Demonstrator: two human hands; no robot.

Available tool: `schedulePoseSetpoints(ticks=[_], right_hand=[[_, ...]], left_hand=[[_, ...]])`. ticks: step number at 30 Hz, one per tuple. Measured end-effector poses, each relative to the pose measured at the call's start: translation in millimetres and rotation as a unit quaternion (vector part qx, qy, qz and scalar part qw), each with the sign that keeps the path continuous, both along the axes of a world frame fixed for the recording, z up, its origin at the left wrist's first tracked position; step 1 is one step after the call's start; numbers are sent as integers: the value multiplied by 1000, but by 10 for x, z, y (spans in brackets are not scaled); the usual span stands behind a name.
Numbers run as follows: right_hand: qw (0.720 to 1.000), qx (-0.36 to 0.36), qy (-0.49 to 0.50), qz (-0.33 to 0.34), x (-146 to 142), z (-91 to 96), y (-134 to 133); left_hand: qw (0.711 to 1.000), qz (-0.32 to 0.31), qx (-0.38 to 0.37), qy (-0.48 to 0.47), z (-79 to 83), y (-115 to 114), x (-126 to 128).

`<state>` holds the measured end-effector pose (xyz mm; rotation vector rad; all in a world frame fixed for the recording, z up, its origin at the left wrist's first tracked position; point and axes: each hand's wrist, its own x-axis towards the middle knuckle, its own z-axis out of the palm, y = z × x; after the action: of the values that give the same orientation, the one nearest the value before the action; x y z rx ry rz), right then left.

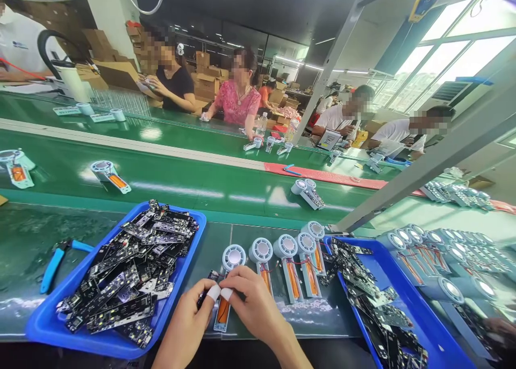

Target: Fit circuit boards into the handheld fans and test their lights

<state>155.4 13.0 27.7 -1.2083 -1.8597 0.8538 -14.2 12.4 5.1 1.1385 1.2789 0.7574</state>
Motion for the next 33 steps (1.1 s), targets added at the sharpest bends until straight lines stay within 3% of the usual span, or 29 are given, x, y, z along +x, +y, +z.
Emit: schedulePoseSetpoints(ticks=[4, 8, 11, 17, 22, 26, 30, 33], right_hand=[[1000, -20, 2, 6, 22, 29, -4], [998, -50, 1, -33, -33, 59, -20], [996, -62, 8, -66, -102, 61, -16], [993, 6, -10, -116, -184, -50, 15], [989, 55, -53, -125, -213, -115, 13], [979, 105, -109, -134, -236, -125, 5], [971, 136, -147, -132, -240, -141, 9], [984, 106, -106, -99, -208, -126, 30]], left_hand=[[998, 6, 40, 54, 44, -17, 12], [988, 15, 100, 115, 63, -38, 10], [988, 36, 110, 98, 34, -73, -9], [991, 81, 100, 45, -80, -141, -31], [992, 28, 98, 76, -99, -132, -54], [979, 24, 168, 111, -95, -143, -59], [936, 56, 302, 175, -100, -160, -63], [943, 31, 289, 163, -81, -131, -114]])
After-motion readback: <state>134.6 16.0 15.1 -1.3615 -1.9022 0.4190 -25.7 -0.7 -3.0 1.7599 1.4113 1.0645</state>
